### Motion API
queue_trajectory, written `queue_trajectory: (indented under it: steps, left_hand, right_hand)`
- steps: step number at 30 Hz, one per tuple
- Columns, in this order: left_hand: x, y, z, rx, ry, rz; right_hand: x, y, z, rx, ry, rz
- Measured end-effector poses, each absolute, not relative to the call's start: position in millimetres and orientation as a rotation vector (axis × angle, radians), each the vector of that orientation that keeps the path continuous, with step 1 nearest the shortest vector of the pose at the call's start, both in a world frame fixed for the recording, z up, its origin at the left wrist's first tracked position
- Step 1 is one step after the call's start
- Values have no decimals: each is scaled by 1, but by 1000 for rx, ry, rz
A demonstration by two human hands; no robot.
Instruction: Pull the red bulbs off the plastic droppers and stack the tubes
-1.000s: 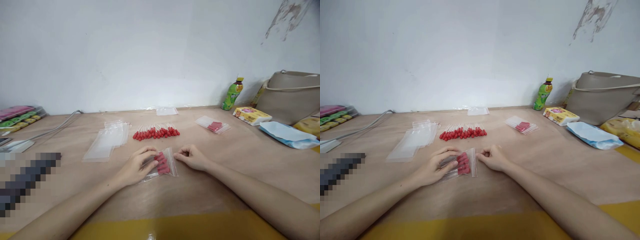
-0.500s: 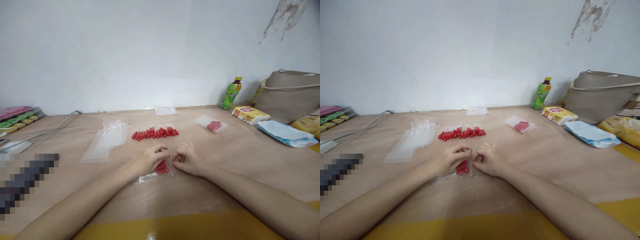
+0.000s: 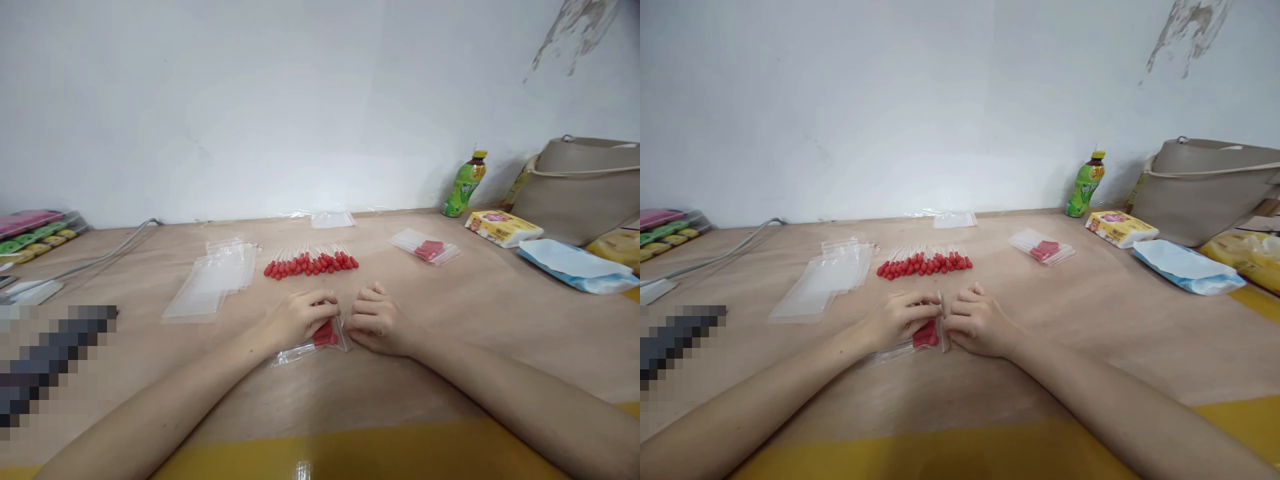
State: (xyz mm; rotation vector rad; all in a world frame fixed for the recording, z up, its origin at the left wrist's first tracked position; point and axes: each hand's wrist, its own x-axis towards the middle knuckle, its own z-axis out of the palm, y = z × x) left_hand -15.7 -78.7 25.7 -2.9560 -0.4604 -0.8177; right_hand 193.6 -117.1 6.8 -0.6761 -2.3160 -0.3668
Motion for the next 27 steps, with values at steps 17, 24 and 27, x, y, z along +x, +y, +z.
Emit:
queue_trajectory:
  steps: [17, 24, 27]
  left_hand:
    - [-14, -79, 24, -3017, -478, -856]
    - [-14, -79, 27, -3008, -500, -810]
    - [-13, -80, 27, -3007, -514, -782]
  right_hand:
    - [193, -116, 8, -665, -2280, -341]
    - [192, -116, 9, -657, -2285, -348]
    - [192, -117, 9, -666, -2275, -347]
